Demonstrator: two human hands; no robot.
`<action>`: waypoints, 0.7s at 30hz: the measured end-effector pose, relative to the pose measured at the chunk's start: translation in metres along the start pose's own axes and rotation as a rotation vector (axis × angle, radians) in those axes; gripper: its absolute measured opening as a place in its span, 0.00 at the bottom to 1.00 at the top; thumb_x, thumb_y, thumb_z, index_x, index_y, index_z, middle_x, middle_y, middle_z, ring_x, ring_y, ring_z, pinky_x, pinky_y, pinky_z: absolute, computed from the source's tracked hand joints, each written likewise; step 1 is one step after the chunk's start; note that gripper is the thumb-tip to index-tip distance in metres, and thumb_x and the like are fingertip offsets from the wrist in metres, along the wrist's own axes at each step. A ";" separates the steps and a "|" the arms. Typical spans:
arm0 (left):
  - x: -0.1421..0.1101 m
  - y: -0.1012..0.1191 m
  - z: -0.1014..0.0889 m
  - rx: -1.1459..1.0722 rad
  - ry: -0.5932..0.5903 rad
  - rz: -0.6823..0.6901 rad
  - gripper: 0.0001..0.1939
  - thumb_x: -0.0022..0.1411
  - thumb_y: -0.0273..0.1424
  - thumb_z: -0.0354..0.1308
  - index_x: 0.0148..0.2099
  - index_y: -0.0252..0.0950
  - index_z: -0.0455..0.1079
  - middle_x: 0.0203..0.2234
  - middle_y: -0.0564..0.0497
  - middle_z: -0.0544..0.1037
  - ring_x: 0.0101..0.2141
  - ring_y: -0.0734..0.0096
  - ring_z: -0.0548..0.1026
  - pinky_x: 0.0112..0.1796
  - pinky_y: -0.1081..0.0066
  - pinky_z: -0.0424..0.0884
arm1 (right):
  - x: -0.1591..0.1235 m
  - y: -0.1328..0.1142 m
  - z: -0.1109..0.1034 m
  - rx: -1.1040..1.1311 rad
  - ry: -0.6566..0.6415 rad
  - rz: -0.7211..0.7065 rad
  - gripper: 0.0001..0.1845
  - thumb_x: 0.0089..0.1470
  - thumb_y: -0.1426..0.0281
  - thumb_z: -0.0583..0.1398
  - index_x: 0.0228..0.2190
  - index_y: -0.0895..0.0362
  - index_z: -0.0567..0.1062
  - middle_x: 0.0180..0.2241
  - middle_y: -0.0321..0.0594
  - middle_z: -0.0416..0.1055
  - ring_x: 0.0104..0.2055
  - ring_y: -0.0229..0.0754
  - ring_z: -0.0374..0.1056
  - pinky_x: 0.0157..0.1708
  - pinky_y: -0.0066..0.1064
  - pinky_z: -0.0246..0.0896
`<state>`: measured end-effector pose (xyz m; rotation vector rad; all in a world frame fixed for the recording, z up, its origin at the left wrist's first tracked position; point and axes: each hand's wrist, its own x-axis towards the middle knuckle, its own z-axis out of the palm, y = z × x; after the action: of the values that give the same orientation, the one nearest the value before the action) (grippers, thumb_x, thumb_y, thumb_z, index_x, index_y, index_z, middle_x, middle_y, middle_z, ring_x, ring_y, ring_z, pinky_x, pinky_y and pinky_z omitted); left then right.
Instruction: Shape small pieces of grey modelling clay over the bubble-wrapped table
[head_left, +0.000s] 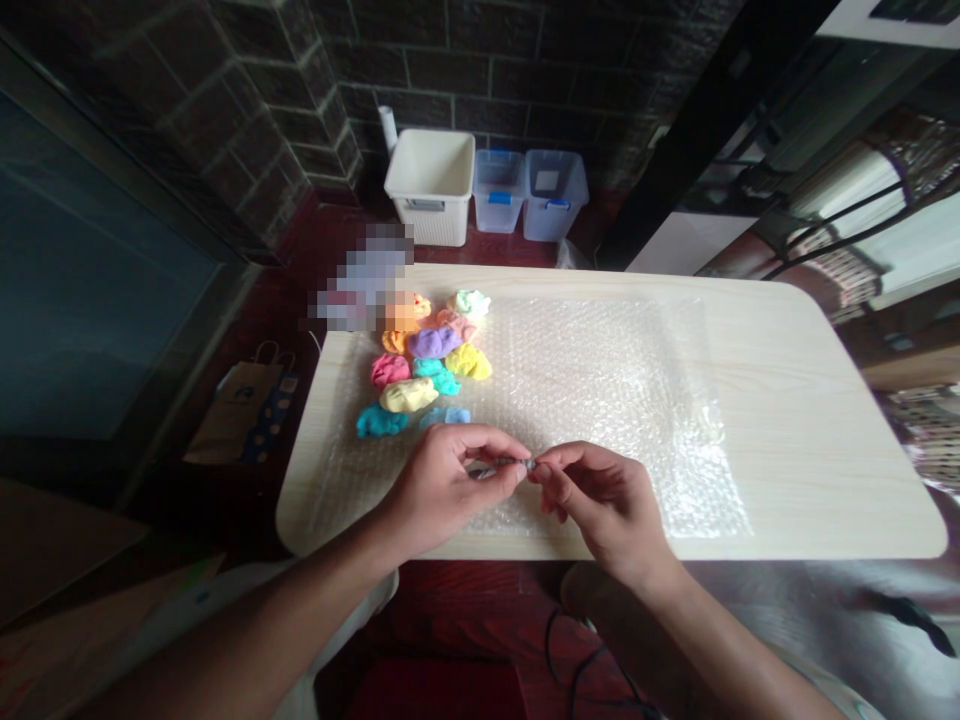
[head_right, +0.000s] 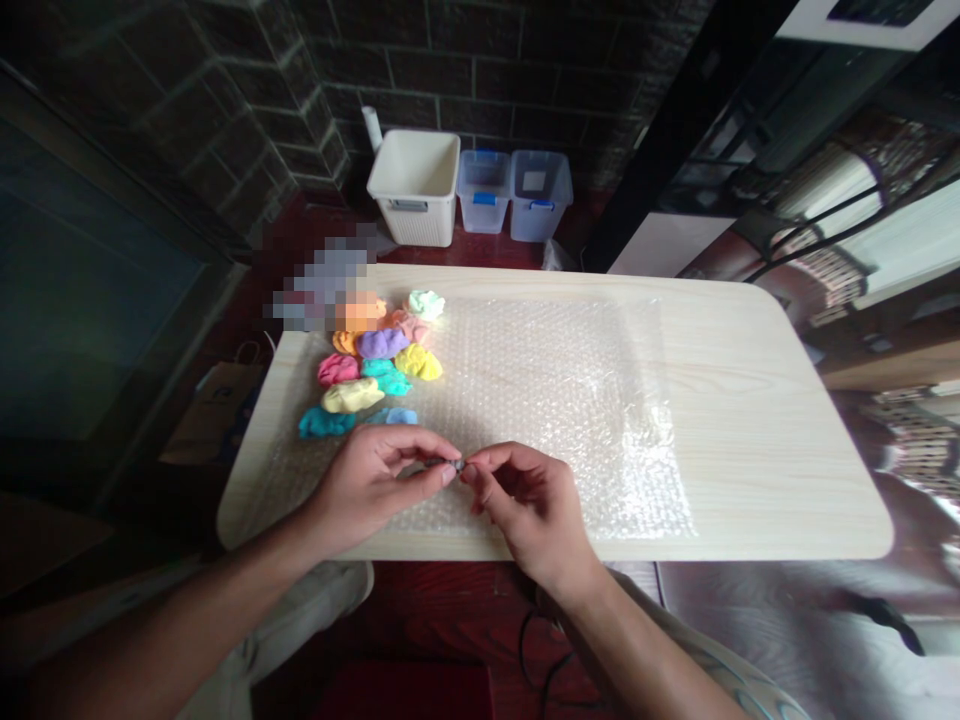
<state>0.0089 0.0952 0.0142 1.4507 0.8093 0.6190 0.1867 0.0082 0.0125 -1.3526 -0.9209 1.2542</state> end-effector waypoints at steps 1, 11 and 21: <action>0.000 0.000 0.000 -0.006 0.000 -0.003 0.06 0.60 0.24 0.65 0.40 0.34 0.82 0.33 0.48 0.86 0.35 0.68 0.84 0.38 0.75 0.79 | 0.000 0.001 0.000 -0.007 -0.001 0.000 0.10 0.59 0.62 0.69 0.34 0.57 0.84 0.22 0.38 0.77 0.23 0.37 0.67 0.23 0.28 0.62; 0.000 -0.007 -0.004 -0.231 -0.019 -0.098 0.07 0.63 0.30 0.69 0.43 0.33 0.80 0.35 0.47 0.85 0.35 0.69 0.83 0.39 0.74 0.79 | 0.000 -0.001 0.003 0.051 0.018 0.047 0.10 0.54 0.62 0.73 0.36 0.56 0.87 0.21 0.38 0.77 0.22 0.35 0.67 0.22 0.25 0.62; 0.001 -0.008 -0.002 -0.176 -0.053 -0.064 0.07 0.64 0.30 0.68 0.43 0.33 0.81 0.35 0.47 0.86 0.36 0.69 0.84 0.40 0.73 0.79 | 0.001 0.010 0.003 0.079 0.014 0.063 0.09 0.50 0.64 0.76 0.33 0.55 0.88 0.20 0.38 0.78 0.20 0.34 0.66 0.20 0.24 0.61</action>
<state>0.0067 0.0968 0.0058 1.2708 0.7383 0.5864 0.1829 0.0084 0.0030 -1.3351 -0.8157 1.3136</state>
